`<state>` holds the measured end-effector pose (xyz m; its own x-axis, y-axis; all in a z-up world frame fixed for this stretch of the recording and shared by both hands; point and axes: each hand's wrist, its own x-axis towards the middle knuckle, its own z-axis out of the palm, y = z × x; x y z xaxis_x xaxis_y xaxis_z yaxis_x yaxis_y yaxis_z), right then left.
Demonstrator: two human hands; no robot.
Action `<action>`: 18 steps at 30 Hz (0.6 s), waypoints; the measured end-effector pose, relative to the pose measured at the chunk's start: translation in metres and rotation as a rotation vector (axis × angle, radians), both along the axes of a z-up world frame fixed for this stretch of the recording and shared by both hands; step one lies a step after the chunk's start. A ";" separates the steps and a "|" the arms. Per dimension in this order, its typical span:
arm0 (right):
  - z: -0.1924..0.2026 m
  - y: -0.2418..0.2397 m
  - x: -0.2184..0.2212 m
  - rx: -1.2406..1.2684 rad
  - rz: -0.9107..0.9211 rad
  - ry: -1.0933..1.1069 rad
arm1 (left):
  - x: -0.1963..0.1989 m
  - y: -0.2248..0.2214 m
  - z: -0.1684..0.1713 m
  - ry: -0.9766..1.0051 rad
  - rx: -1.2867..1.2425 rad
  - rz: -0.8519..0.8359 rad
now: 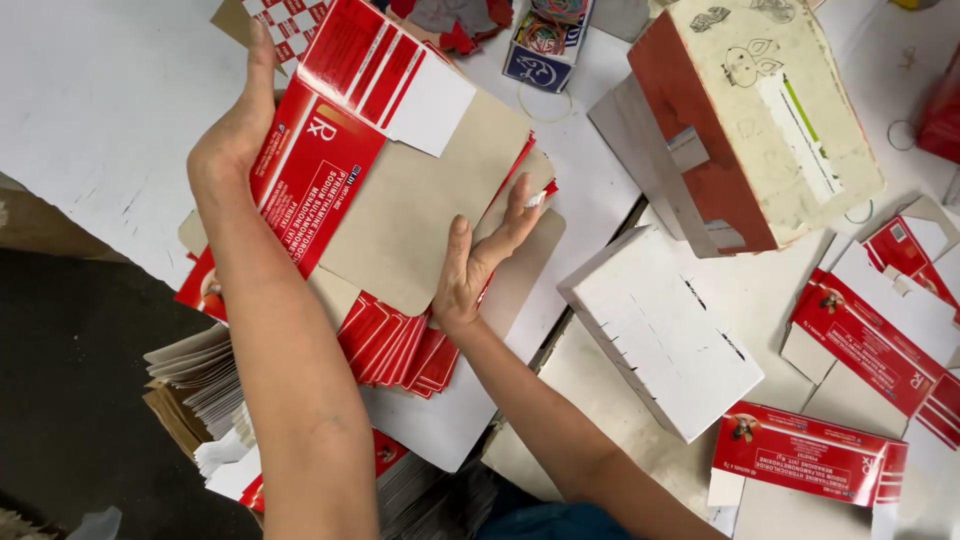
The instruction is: The person fans out a stack of red cardboard sheets, wipes them with a cloth, and then folds them into boxes one by one.
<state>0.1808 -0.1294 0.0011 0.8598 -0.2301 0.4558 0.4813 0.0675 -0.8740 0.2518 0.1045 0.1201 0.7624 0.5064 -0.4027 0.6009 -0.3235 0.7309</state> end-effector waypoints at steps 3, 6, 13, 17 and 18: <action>-0.005 0.001 -0.001 0.058 0.035 0.036 | 0.000 -0.004 0.006 -0.011 0.039 -0.041; -0.006 -0.007 0.001 0.083 0.038 0.047 | 0.003 -0.011 0.009 -0.027 0.169 -0.298; 0.090 -0.155 0.033 -0.568 0.004 -0.149 | -0.008 -0.047 0.004 -0.139 0.560 -0.272; 0.156 -0.272 0.082 -1.352 -0.161 -0.128 | -0.020 -0.066 -0.010 -0.159 0.739 -0.153; 0.149 -0.284 0.105 -1.356 -0.166 -0.125 | -0.022 -0.066 -0.018 -0.162 0.735 -0.158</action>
